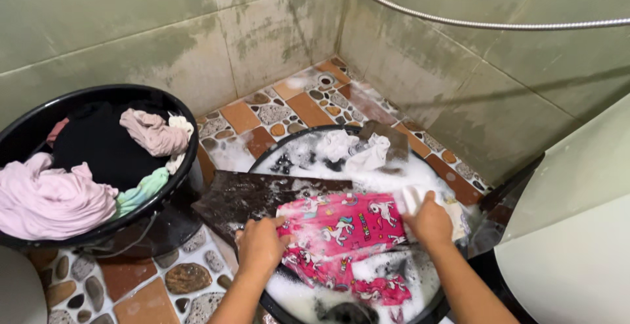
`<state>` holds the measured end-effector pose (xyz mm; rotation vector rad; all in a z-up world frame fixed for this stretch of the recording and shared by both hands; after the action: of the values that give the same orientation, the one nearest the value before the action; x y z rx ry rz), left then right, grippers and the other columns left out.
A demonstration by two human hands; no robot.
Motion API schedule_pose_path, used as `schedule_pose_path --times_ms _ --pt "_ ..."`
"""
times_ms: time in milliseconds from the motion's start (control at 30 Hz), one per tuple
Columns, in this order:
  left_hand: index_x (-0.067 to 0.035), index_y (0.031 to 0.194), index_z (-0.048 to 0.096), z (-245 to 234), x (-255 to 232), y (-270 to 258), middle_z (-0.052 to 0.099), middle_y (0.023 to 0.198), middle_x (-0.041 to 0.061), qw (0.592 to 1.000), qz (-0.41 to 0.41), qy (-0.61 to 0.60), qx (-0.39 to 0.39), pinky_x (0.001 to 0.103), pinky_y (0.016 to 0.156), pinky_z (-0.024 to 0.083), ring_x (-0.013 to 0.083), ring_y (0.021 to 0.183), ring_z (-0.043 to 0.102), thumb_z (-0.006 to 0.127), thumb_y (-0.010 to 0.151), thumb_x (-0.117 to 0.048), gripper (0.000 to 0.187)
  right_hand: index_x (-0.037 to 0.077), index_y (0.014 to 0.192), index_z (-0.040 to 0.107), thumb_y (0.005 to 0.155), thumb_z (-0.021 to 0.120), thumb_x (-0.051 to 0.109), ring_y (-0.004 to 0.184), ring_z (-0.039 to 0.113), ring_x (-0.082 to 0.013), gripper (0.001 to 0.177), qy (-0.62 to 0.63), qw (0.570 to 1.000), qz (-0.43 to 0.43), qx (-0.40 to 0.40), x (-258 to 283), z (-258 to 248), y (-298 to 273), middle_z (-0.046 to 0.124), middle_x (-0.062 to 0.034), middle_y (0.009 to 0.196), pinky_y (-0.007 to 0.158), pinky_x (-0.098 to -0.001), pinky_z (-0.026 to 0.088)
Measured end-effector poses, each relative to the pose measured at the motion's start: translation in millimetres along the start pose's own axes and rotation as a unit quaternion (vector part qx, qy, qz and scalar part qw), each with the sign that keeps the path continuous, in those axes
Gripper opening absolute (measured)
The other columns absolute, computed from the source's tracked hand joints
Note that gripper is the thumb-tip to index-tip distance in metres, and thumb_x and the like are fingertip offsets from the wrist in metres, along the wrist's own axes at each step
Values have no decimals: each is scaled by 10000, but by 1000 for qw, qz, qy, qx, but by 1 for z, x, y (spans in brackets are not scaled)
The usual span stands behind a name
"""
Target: The person hand-washes clothes in a bathroom using a washboard and soapy water. They scrub a pink patterned garment and a white cloth against the washboard, then transfer the items into a black bucket.
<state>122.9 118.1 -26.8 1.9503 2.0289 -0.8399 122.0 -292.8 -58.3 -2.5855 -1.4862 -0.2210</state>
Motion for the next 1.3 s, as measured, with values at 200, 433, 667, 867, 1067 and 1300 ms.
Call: schedule_pose_path --times_ms 200,433,667,867,1067,1300 --pt "-272 1210 756 2 0 -5 755 1092 106 1000 -15 -16 -10 521 1078 422 315 1129 664 858 765 -342 462 54 1086 740 888 728 372 992 722 -380 374 108 986 -86 94 146 84 -55 744 -203 1032 893 -481 567" --pt "-271 1205 755 4 4 -4 753 1125 104 999 -47 -12 0 504 1113 399 298 1146 678 872 748 -341 477 61 1204 650 705 866 455 1037 706 -339 672 43 990 -97 96 107 64 -57 718 -176 1108 880 -472 560" --pt "-237 1201 759 6 1 -5 740 1125 148 999 -40 -20 -10 483 1079 416 324 1142 669 878 745 -360 486 72 1351 532 711 848 357 941 704 -369 768 -17 992 -104 -70 27 27 -18 687 -236 1123 789 -478 572" --pt "-232 1122 817 12 8 -3 785 1107 118 998 -56 7 25 466 1085 447 303 1140 704 820 781 -285 344 -7 1237 583 812 811 252 886 721 -414 548 97 968 -209 100 191 88 -145 726 -231 931 826 -498 568" --pt "-243 1202 757 13 8 -1 749 1155 115 999 -44 -21 -9 469 1095 416 305 1131 697 868 729 -302 490 -102 1475 328 622 956 377 964 712 -390 1162 109 993 4 39 16 43 -78 705 -251 1061 835 -469 574" --pt "-281 1222 753 9 2 -5 751 1127 137 999 -52 -1 -3 467 1105 408 312 1130 694 847 756 -304 476 -44 1506 354 636 927 282 998 685 -385 1091 72 997 -8 -12 48 12 -75 704 -212 1086 843 -479 562"
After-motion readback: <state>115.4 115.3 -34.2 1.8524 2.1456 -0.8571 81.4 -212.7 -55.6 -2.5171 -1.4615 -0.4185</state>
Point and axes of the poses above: each hand's wrist, its own y-axis towards the middle knuckle, its own z-axis out of the palm, x = y × z, the point moved 7 cm from there along y, towards the middle knuckle
